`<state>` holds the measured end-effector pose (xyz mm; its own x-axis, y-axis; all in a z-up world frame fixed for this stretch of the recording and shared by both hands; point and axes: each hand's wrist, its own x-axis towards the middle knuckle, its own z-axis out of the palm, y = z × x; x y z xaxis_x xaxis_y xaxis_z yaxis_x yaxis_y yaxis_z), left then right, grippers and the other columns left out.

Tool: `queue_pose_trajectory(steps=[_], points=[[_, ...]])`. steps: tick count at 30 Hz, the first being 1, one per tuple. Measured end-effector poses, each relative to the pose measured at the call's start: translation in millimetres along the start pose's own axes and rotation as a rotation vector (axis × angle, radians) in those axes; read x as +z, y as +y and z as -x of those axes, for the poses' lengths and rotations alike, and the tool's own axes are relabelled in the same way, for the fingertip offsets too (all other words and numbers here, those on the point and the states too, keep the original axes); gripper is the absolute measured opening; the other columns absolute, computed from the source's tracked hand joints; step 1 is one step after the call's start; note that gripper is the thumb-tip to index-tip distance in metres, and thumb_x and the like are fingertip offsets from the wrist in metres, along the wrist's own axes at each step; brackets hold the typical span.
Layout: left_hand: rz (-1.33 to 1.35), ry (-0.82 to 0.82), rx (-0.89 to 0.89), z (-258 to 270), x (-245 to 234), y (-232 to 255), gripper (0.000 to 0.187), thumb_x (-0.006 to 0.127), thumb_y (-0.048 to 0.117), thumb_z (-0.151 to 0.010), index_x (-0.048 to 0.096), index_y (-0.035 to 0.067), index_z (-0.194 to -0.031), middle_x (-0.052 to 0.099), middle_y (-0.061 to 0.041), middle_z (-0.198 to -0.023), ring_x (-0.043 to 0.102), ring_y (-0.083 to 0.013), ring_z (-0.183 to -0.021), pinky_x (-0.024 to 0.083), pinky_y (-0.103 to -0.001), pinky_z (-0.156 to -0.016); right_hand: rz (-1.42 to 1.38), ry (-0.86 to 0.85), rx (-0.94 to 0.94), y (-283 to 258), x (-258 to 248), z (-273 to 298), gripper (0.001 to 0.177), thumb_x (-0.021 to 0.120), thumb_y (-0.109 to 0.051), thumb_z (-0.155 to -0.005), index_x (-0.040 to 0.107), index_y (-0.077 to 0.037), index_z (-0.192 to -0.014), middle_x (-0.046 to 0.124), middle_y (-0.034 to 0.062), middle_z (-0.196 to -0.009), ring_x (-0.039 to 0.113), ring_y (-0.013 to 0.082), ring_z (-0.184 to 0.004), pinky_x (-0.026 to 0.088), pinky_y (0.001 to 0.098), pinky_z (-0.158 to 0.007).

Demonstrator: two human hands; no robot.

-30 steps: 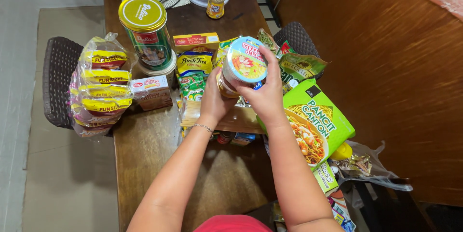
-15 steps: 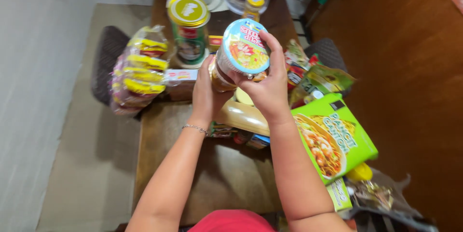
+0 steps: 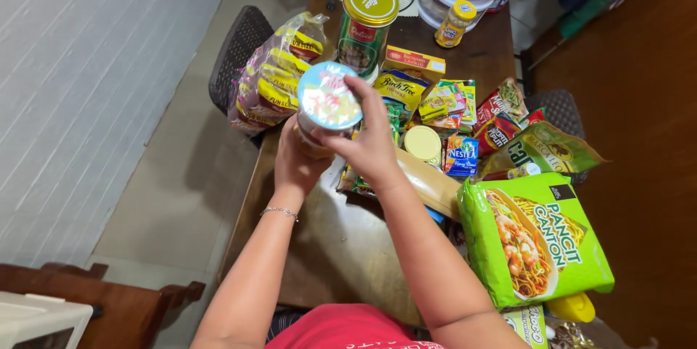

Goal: Sort and organize various food items and cans from a table into a plastic storage cabinet.

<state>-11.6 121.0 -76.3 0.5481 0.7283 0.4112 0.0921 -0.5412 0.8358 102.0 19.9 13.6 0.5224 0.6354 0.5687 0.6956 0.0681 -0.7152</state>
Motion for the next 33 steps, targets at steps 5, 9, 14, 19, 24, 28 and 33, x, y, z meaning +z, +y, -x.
queue_pose_trajectory(steps=[5, 9, 14, 19, 24, 28, 33], points=[[-0.057, 0.03, -0.074, 24.1, 9.6, -50.6, 0.095, 0.093, 0.029, -0.061, 0.046, 0.012, -0.142, 0.061, -0.017, -0.135, 0.06, -0.0375, -0.124, 0.052, -0.045, -0.099, -0.039, -0.084, 0.088, 15.9, 19.3, 19.5, 0.088, 0.094, -0.028, -0.067, 0.05, -0.007, -0.141, 0.057, 0.0161, -0.138, 0.057, 0.0328, -0.132, 0.046, 0.0418, -0.114], [-0.038, 0.003, -0.168, 37.5, 15.5, -81.1, 0.098, 0.094, 0.033, -0.059, 0.045, 0.016, -0.143, 0.063, -0.015, -0.136, 0.061, -0.0378, -0.124, 0.052, -0.046, -0.097, 0.037, -0.149, 0.1, 26.5, 28.6, 28.4, 0.087, 0.093, -0.027, -0.066, 0.05, -0.007, -0.14, 0.058, 0.0175, -0.136, 0.056, 0.0354, -0.131, 0.045, 0.0437, -0.112], [-0.086, -0.021, -0.289, 38.2, 21.9, -101.9, 0.099, 0.097, 0.037, -0.061, 0.042, 0.016, -0.142, 0.064, -0.016, -0.134, 0.062, -0.0381, -0.123, 0.052, -0.046, -0.096, 0.04, -0.233, 0.127, 29.9, 31.2, 31.2, 0.088, 0.092, -0.026, -0.068, 0.048, -0.007, -0.142, 0.057, 0.0178, -0.139, 0.055, 0.0362, -0.134, 0.044, 0.0432, -0.113], [0.008, -0.008, -0.287, 34.8, 24.1, -120.1, 0.1, 0.096, 0.033, -0.061, 0.042, 0.016, -0.144, 0.064, -0.015, -0.136, 0.064, -0.0333, -0.125, 0.052, -0.043, -0.1, 0.029, -0.303, 0.134, 33.8, 34.7, 30.9, 0.09, 0.09, -0.025, -0.07, 0.045, -0.007, -0.146, 0.054, 0.0184, -0.143, 0.054, 0.036, -0.136, 0.044, 0.0426, -0.114], [0.05, -0.058, -0.38, 29.0, 21.9, -123.2, 0.104, 0.096, 0.03, -0.059, 0.042, 0.013, -0.146, 0.063, -0.013, -0.138, 0.062, -0.0297, -0.128, 0.05, -0.041, -0.103, 0.053, -0.331, 0.098, 36.5, 38.4, 28.7, 0.091, 0.091, -0.02, -0.07, 0.044, -0.007, -0.147, 0.052, 0.0191, -0.144, 0.051, 0.0372, -0.137, 0.042, 0.0432, -0.116], [0.041, -0.062, -0.346, 27.1, 24.2, -130.6, 0.106, 0.096, 0.029, -0.058, 0.04, 0.009, -0.146, 0.061, -0.014, -0.138, 0.06, -0.0313, -0.129, 0.049, -0.041, -0.103, 0.054, -0.342, 0.092, 37.6, 40.6, 28.9, 0.091, 0.091, -0.02, -0.07, 0.045, -0.009, -0.147, 0.052, 0.0184, -0.145, 0.051, 0.0365, -0.137, 0.042, 0.0431, -0.116], [-0.051, -0.102, -0.313, 25.0, 27.1, -135.4, 0.097, 0.095, 0.022, -0.06, 0.046, 0.01, -0.144, 0.056, -0.014, -0.144, 0.055, -0.0316, -0.135, 0.047, -0.04, -0.11, 0.071, -0.361, 0.072, 34.0, 40.1, 30.0, 0.093, 0.092, -0.021, -0.07, 0.045, -0.011, -0.149, 0.048, 0.0188, -0.148, 0.048, 0.0385, -0.14, 0.041, 0.0445, -0.117]])
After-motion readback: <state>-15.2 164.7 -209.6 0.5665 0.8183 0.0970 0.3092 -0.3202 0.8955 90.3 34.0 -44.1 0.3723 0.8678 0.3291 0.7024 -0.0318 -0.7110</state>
